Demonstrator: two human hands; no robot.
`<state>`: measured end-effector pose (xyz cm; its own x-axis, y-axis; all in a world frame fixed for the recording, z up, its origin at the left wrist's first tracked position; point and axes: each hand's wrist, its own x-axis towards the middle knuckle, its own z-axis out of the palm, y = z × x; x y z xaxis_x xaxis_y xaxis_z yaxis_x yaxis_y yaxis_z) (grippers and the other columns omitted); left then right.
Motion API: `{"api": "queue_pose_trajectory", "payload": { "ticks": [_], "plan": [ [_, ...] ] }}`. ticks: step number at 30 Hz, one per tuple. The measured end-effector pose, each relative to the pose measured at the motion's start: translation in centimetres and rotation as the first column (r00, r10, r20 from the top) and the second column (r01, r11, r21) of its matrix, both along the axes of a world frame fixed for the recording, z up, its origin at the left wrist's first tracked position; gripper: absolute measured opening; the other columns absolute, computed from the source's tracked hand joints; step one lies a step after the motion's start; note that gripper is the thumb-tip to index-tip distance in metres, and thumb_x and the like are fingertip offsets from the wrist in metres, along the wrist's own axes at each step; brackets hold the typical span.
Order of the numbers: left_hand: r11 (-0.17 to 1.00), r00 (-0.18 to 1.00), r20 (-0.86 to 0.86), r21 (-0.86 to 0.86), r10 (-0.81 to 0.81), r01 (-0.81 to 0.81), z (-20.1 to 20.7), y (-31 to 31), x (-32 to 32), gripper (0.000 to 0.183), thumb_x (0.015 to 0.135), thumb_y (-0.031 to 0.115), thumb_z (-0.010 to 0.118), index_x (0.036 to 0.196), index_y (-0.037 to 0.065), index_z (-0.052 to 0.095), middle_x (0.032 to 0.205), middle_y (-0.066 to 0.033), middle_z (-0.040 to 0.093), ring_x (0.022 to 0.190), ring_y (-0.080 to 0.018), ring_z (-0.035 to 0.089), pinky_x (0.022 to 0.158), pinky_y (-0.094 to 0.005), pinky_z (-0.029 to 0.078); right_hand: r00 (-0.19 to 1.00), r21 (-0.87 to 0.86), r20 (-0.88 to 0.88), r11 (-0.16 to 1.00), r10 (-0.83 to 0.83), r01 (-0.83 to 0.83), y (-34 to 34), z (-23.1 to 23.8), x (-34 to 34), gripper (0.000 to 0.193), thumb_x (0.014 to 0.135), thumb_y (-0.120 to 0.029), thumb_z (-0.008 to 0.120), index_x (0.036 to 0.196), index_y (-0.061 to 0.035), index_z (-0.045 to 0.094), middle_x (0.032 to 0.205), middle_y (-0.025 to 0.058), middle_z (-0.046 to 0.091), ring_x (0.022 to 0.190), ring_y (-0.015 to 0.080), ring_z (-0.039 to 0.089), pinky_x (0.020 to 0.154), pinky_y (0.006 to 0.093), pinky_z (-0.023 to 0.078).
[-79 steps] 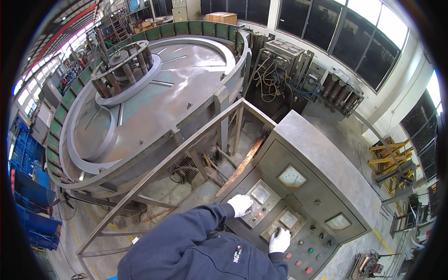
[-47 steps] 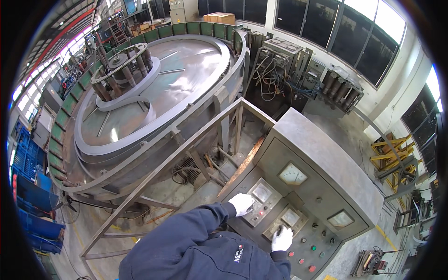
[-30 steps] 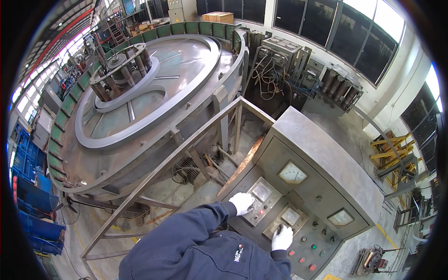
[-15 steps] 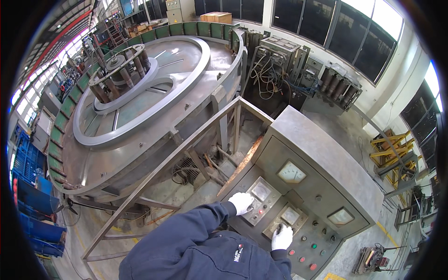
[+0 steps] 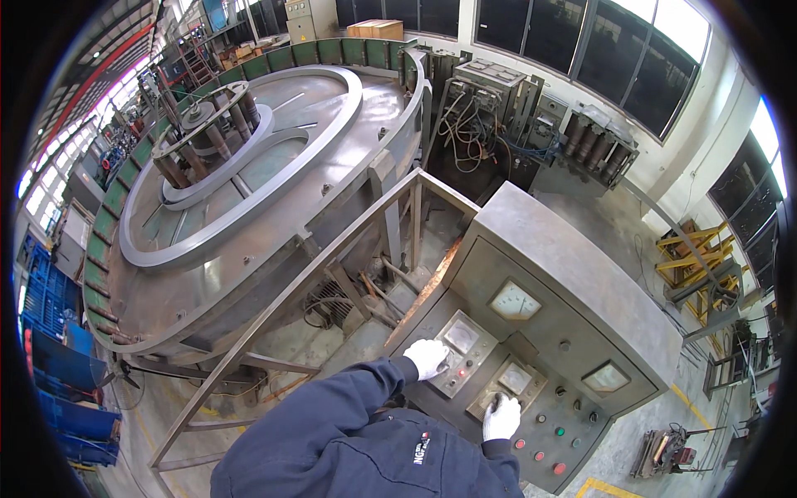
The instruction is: Operating a machine control panel by pressing buttons and monitoring gauges.
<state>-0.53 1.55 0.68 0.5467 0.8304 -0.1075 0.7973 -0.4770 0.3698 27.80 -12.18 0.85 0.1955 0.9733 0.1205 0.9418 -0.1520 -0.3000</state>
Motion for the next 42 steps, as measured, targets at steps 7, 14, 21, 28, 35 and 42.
{"api": "queue_pose_trajectory", "payload": {
  "ticks": [7,14,21,28,35,42],
  "plan": [
    [1.000,1.000,-0.001,-0.011,0.003,-0.003,0.0,0.0,0.0,0.036,0.096,0.042,0.072,0.104,0.007,0.071,0.099,-0.0176,0.071,0.092,-0.0381,0.072,0.083,-0.0516,0.058,1.000,-0.004,0.000,1.000,0.011,-0.011,-0.1,-0.1,0.1,0.023,0.089,-0.016,0.077,0.112,-0.0115,0.075,0.105,0.0171,0.066,0.099,0.0388,0.066,0.085,0.0519,0.055],
    [0.999,0.999,-0.030,-0.032,-0.016,0.015,0.6,0.1,0.1,0.034,0.096,0.040,0.073,0.104,0.006,0.072,0.100,-0.0183,0.072,0.095,-0.0380,0.073,0.084,-0.0510,0.059,1.000,-0.004,0.013,1.000,0.003,-0.003,-0.1,-0.2,0.1,0.023,0.090,-0.017,0.077,0.112,-0.0124,0.076,0.104,0.0170,0.066,0.099,0.0388,0.066,0.084,0.0523,0.055],
    [0.999,0.999,-0.011,0.004,-0.045,0.045,-0.3,0.1,-0.2,0.030,0.095,0.036,0.074,0.103,0.007,0.072,0.100,-0.0183,0.073,0.095,-0.0381,0.073,0.084,-0.0509,0.059,1.000,-0.015,0.019,1.000,-0.011,0.012,-0.1,-0.3,0.1,0.025,0.086,-0.016,0.079,0.111,-0.0130,0.073,0.105,0.0160,0.065,0.101,0.0379,0.066,0.086,0.0511,0.055],
    [0.998,0.998,-0.018,0.006,-0.064,0.064,0.0,0.0,-0.1,0.029,0.095,0.035,0.074,0.104,0.008,0.072,0.100,-0.0173,0.071,0.095,-0.0375,0.072,0.084,-0.0506,0.057,1.000,-0.024,0.024,1.000,-0.018,0.018,-0.1,-0.3,0.1,0.026,0.087,-0.017,0.079,0.112,-0.0124,0.074,0.105,0.0163,0.066,0.101,0.0386,0.067,0.086,0.0508,0.056],
    [0.996,0.997,-0.016,0.030,-0.081,0.081,-0.3,-0.1,-0.3,0.027,0.096,0.033,0.072,0.106,0.008,0.071,0.101,-0.0166,0.071,0.098,-0.0364,0.071,0.086,-0.0496,0.056,1.000,-0.019,0.023,1.000,-0.016,0.016,0.0,-0.1,0.0,0.025,0.089,-0.018,0.079,0.113,-0.0130,0.075,0.105,0.0165,0.065,0.099,0.0382,0.066,0.085,0.0517,0.055],
    [0.995,0.996,0.022,0.061,-0.082,0.081,-0.8,-0.3,-0.3,0.024,0.095,0.031,0.070,0.104,0.009,0.071,0.097,-0.0159,0.068,0.094,-0.0367,0.070,0.084,-0.0507,0.055,1.000,-0.020,0.020,1.000,-0.017,0.017,-0.1,-0.1,0.0,0.023,0.090,-0.018,0.078,0.113,-0.0127,0.075,0.104,0.0168,0.066,0.098,0.0385,0.066,0.084,0.0524,0.055]
  ]
}}
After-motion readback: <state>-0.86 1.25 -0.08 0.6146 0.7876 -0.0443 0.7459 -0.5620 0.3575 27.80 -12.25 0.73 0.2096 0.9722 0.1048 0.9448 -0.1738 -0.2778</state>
